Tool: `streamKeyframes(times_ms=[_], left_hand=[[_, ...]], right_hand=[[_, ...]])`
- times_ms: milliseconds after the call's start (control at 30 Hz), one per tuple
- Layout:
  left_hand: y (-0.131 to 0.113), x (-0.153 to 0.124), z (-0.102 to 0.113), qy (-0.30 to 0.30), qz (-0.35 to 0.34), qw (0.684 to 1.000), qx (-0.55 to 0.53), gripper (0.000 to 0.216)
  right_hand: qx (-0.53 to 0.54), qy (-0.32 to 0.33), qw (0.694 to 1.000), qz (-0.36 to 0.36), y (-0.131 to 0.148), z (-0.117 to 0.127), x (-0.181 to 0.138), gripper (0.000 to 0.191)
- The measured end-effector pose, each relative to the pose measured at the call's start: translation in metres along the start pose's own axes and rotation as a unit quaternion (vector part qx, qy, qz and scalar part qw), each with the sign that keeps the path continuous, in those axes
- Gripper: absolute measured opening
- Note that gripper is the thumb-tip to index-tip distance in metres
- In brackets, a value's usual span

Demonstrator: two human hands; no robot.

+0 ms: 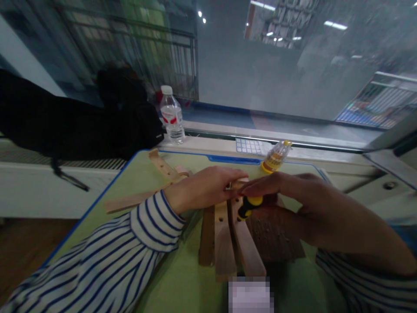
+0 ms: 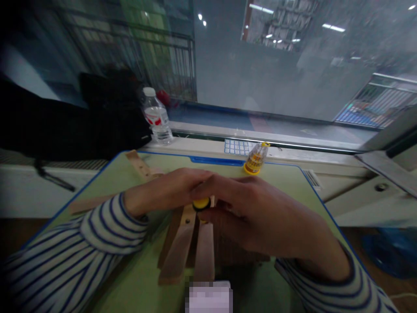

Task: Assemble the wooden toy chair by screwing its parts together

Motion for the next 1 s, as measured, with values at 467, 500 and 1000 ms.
streamKeyframes(times_ms=[467, 500, 1000], left_hand=[[0.006, 0.0, -0.001, 0.001, 0.006, 1.0, 0.026, 0.028], [0.006, 0.0, -0.001, 0.0, 0.005, 1.0, 0.026, 0.028], [-0.004, 0.0, 0.003, 0.015, 0.007, 1.0, 0.007, 0.027]], right_hand=[[-0.03, -0.019, 0.999, -0.027, -0.001, -0.002, 0.002, 0.023], [-0.029, -0.02, 0.999, -0.02, 0.0, -0.002, 0.003, 0.022], [-0.048, -0.01, 0.999, 0.002, 0.01, 0.0, -0.001, 0.03]])
Point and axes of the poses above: each hand's wrist, its own x-axis towards the middle knuckle, its own z-axis out of the back of the hand, y = z × x, the point moved 3 cm from there along x, towards the middle knuckle, and after that the axes turned 7 degrees about y, right-handed, at the moved point
